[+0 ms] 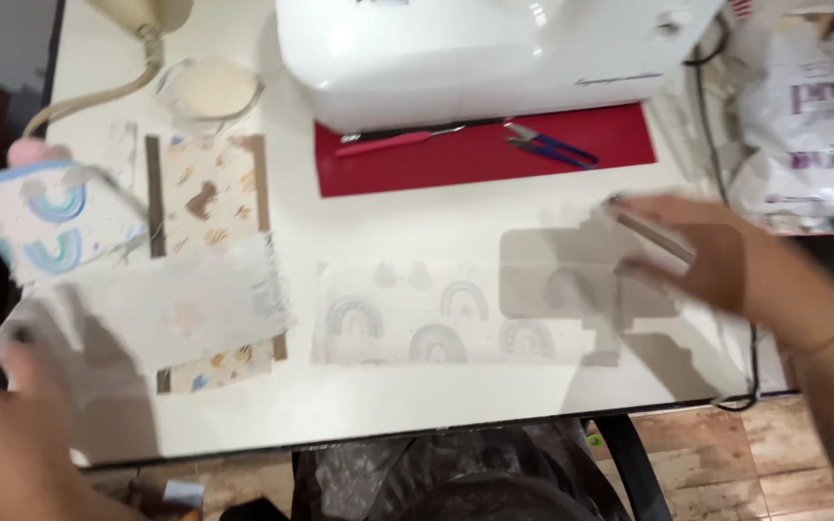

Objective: Measuring, marking, and cutting fabric pieces for a sewing project

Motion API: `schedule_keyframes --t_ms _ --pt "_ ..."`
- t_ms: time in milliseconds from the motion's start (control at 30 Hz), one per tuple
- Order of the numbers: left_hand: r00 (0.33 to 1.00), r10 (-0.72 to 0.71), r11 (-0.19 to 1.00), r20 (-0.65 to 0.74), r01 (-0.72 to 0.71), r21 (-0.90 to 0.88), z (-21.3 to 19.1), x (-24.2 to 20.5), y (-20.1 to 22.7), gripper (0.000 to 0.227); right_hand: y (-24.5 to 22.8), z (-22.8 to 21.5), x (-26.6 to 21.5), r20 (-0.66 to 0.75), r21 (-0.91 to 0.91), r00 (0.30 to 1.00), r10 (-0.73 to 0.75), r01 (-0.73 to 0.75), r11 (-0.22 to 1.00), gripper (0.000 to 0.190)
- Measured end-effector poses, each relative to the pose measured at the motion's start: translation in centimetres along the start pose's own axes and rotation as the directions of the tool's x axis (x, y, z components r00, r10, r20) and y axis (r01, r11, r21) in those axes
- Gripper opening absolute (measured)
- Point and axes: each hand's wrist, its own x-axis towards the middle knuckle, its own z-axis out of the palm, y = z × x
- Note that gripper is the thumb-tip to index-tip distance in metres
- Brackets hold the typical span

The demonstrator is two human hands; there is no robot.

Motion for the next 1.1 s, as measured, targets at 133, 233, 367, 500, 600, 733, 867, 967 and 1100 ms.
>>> schedule_keyframes --t_ms 133,233,367,500,600,733,867,967,1100 --pt "0.799 0.591 0.697 0.108 -0.439 -0.567 -5.1 -2.2 13.2 0.053 5.8 -4.8 -2.3 -0.311 -0.176 0.879 0.361 -0.426 0.887 0.033" --pt "0.58 0.76 0.599 0.293 -0.449 -0.664 -7.5 -6.2 20.4 0.067 6.1 -6.0 -1.0 -0.359 -0.16 0.839 0.409 -0.487 0.859 0.025" --pt "0.483 0.856 0.442 0.184 -0.499 -0.745 -7.8 -8.6 23.5 0.061 4.6 -3.8 3.9 -0.158 -0.175 0.78 0.606 -0.626 0.76 0.034" --pt "0.477 0.845 0.491 0.241 -0.512 -0.705 -7.2 -9.3 23.5 0.059 10.6 -0.2 5.0 -0.224 -0.379 0.792 0.568 -0.607 0.698 0.028" --pt "0.532 0.826 0.495 0.185 -0.528 -0.69 -7.5 -9.5 23.2 0.052 12.7 1.0 5.9 -0.282 -0.419 0.767 0.576 -0.639 0.645 0.028" --pt "0.648 0.754 0.495 0.109 -0.45 -0.743 -7.8 -9.4 23.1 0.043 13.4 2.1 6.3 -0.348 -0.598 0.749 0.564 -0.64 0.481 0.031" --pt "0.652 0.749 0.515 0.121 -0.458 -0.725 -6.9 -9.9 22.9 0.041 14.4 3.0 6.4 -0.419 -0.683 0.746 0.517 -0.635 0.361 0.028" --pt "0.657 0.743 0.527 0.128 -0.457 -0.716 -7.0 -9.7 23.1 0.04 14.2 3.9 5.1 -0.466 -0.784 0.781 0.415 -0.582 0.216 0.022" --pt "0.664 0.734 0.539 0.142 -0.443 -0.716 -6.8 -9.9 22.9 0.04 11.4 2.5 2.5 -0.424 -0.813 0.826 0.372 -0.528 0.244 0.035"
